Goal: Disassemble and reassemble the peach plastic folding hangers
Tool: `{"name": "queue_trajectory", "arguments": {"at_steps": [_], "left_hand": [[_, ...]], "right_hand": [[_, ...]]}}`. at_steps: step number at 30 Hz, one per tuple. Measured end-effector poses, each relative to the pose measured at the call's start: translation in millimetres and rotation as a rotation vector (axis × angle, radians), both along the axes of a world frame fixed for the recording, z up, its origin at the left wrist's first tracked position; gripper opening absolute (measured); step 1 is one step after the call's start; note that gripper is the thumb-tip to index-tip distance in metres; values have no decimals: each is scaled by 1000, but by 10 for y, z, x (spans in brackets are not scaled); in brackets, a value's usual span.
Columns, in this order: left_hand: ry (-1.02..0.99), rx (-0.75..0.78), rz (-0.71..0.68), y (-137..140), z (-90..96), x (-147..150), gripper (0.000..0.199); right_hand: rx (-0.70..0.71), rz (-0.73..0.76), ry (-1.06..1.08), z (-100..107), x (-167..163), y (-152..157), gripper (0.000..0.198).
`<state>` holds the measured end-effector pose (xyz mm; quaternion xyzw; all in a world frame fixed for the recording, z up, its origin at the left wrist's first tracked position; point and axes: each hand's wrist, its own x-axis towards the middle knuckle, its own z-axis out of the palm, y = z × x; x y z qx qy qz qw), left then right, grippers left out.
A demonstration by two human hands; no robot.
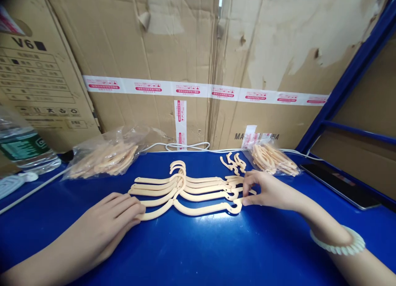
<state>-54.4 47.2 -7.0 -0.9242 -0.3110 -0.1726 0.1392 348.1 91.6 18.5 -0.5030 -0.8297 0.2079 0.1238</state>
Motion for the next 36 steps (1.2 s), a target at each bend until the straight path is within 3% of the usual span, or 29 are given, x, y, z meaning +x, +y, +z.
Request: {"name": "queue_trajectory", "arguments": {"at_steps": [11, 25, 31, 36], "left_hand": [[-15, 195, 18, 98, -93, -60, 33], [20, 140, 46, 124, -99, -68, 32], [-27, 170, 32, 110, -127, -77, 30], [-49, 167, 8, 118, -166, -90, 30]], "right_hand": [[160, -94, -158, -88, 21, 63, 36], [309, -323, -284, -132, 14, 87, 26], [357, -416, -292, 24, 97, 149, 26], [340, -463, -407, 188, -66, 344, 36]]}}
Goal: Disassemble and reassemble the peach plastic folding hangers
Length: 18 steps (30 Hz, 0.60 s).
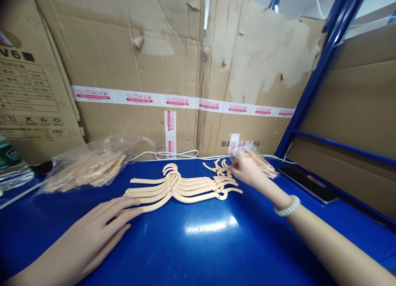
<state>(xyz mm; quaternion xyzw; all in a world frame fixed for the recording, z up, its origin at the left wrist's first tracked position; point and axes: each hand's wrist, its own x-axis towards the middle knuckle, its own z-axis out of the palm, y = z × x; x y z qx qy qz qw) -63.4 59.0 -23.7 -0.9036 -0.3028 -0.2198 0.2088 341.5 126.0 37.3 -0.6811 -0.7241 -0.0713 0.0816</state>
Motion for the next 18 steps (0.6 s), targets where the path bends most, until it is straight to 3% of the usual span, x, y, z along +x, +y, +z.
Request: {"name": "queue_trajectory", "arguments": {"at_steps": [4, 9, 18], "left_hand": [[-39, -20, -20, 19, -52, -23, 32], [-72, -90, 0, -13, -71, -17, 33], [-102, -88, -24, -34, -46, 13, 34]], "right_hand": [[-167, -49, -117, 51, -228, 264, 45], [-317, -58, -193, 51, -412, 496, 26], [-318, 155, -166, -22, -377, 405, 23]]}}
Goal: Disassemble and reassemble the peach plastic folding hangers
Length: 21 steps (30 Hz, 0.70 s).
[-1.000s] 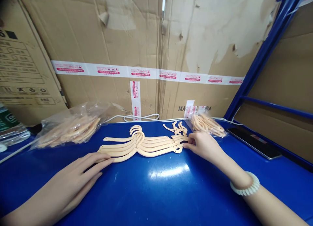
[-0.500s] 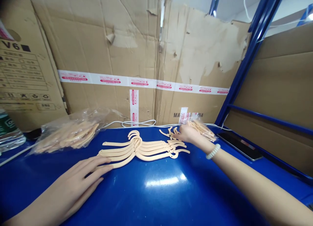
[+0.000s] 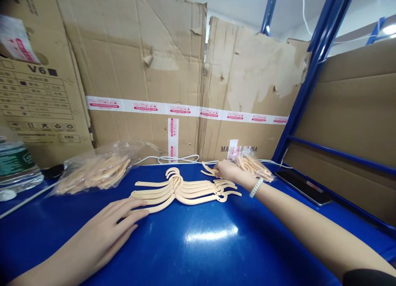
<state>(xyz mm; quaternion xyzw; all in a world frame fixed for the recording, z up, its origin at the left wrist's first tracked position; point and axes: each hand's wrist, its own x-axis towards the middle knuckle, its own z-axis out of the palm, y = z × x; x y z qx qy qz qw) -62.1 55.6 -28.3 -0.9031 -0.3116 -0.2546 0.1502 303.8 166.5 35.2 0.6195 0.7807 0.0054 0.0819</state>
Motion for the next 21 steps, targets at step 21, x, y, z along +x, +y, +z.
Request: {"name": "queue_trajectory", "arguments": {"at_steps": [21], "left_hand": [[-11, -171, 127, -115, 14, 39, 45]], "right_hand": [[290, 382, 267, -220, -268, -557, 56]]}}
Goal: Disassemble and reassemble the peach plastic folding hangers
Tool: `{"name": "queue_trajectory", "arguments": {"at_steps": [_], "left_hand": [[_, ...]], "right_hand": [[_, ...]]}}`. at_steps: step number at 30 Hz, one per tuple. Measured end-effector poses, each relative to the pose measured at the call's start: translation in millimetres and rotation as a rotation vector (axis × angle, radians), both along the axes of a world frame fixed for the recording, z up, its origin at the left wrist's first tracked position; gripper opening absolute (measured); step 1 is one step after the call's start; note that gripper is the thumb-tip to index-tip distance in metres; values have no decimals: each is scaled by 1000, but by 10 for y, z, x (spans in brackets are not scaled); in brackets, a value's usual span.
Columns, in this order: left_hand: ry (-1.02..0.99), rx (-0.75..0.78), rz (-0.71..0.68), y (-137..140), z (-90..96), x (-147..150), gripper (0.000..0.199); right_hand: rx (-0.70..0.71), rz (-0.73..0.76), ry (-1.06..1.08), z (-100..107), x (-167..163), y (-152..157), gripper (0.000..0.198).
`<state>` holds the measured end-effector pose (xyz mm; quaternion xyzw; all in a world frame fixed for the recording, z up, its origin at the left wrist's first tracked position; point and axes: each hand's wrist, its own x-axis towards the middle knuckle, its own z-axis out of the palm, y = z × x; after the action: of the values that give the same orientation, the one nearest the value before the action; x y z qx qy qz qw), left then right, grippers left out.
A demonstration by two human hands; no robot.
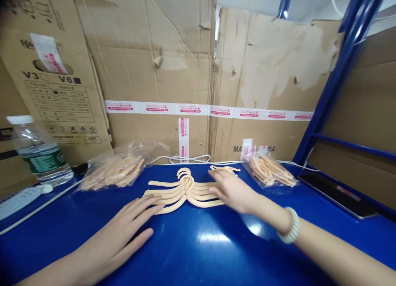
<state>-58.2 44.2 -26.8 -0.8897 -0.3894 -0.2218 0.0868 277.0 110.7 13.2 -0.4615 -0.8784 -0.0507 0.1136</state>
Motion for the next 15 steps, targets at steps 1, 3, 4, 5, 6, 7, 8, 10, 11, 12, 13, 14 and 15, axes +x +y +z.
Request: {"name": "queue_trajectory", "arguments": {"at_steps": [1, 3, 4, 5, 6, 7, 8, 10, 11, 12, 13, 14, 15], "left_hand": [[32, -23, 13, -15, -17, 7, 49], [88, -64, 50, -44, -46, 26, 55], [105, -78, 71, -56, -55, 38, 58], [114, -87, 89, -66, -60, 53, 60], [115, -89, 106, -70, -60, 71, 62], [115, -91, 115, -68, -56, 90, 63], [121, -96, 113, -59, -49, 112, 65], [134, -118, 109, -13, -32, 158, 66], [140, -134, 110, 23, -24, 182, 66], [145, -150, 111, 66, -19, 205, 66], [148, -164, 109, 113, -16, 227, 65], [148, -172, 105, 160, -16, 247, 64], [145, -174, 101, 204, -17, 265, 64]], "right_hand": [[-30, 45, 11, -73, -53, -106, 64], [-92, 112, 13, -219, -115, -245, 75], [-113, 133, 13, -282, -125, -272, 77], [-123, 144, 14, -334, -122, -273, 77], [-124, 150, 17, -373, -110, -253, 75], [-121, 154, 23, -398, -91, -216, 73], [-119, 157, 28, -410, -69, -170, 72], [-132, 155, 22, -405, -25, -74, 73], [-145, 150, 9, -393, -6, -32, 74], [-157, 143, -5, -379, 8, 3, 75], [-164, 135, -16, -363, 19, 30, 75], [-168, 129, -22, -349, 28, 53, 75], [-168, 127, -25, -334, 36, 74, 75]]}}
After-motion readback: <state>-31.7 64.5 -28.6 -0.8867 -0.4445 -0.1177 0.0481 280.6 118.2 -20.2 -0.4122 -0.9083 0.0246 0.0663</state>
